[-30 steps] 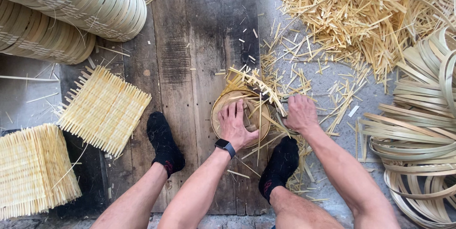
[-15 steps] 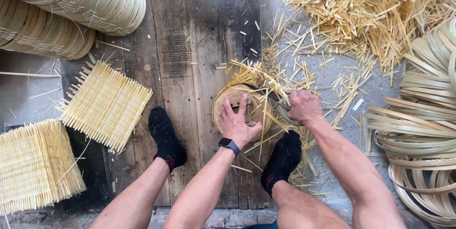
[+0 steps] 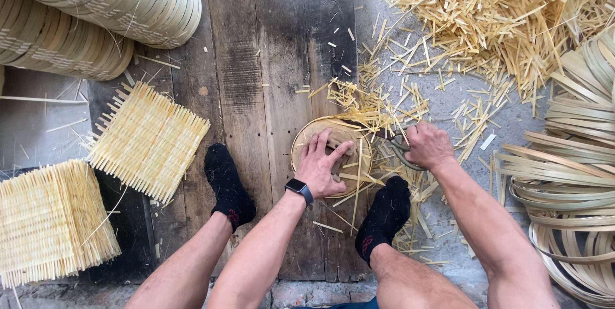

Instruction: The person constructs a bamboo basket by fitting a woven square base onto a circular frame, trimming the excess bamboo strips with shears, and attaching the base to a wooden mold.

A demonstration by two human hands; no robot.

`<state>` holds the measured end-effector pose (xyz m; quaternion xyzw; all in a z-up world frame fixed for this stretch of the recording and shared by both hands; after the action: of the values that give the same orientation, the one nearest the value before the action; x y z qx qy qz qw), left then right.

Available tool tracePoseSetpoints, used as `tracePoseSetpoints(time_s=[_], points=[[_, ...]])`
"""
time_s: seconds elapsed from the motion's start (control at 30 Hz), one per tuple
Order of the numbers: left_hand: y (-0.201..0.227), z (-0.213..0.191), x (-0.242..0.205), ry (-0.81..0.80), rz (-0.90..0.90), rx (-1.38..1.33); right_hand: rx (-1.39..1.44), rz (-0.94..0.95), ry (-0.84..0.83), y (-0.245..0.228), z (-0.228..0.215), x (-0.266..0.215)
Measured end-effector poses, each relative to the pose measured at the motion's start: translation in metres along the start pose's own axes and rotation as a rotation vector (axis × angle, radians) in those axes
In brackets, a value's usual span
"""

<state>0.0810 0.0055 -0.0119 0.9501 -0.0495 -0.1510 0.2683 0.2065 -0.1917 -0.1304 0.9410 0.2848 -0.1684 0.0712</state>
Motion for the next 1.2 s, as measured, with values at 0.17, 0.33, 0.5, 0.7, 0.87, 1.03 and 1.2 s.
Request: tracePoseSetpoints(time_s=[0.17, 0.33, 0.5, 0.7, 0.87, 1.03, 1.2], points=[[0.011, 0.009, 0.005, -0.173, 0.156, 0.041, -0.09, -0.063, 0.15, -0.037, -0.039, 0.008], [0.015, 0.009, 0.003, -0.24, 0.309, 0.087, 0.044, -0.037, -0.111, -0.009, -0.004, 0.006], [0.018, 0.021, 0.007, -0.344, 0.357, 0.158, -0.003, -0.086, 0.009, -0.035, -0.01, 0.018], [0.013, 0.029, 0.004, -0.282, 0.439, 0.106, 0.216, 0.096, -0.263, -0.006, 0.025, 0.028], [0.009, 0.016, 0.008, 0.007, 0.315, 0.114, 0.749, 0.756, -0.262, 0.087, 0.052, -0.003], [-0.092, 0.022, -0.017, -0.062, -0.508, -0.087, 0.172, 0.79, -0.129, 0.123, 0.075, -0.022], [-0.15, 0.023, 0.018, 0.387, -0.378, -0.244, 1.039, 0.592, -0.483, 0.008, 0.064, -0.03]])
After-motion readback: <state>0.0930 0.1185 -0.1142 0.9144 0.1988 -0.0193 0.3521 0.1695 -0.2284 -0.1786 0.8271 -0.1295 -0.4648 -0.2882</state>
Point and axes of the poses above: each hand's wrist, its own x-axis towards the middle knuckle, its own z-axis out of the palm, y = z × x, the point moved 10 cm from there along x, towards the middle knuckle, and after that the axes turned 13 degrees about z, right-handed, at the moved point
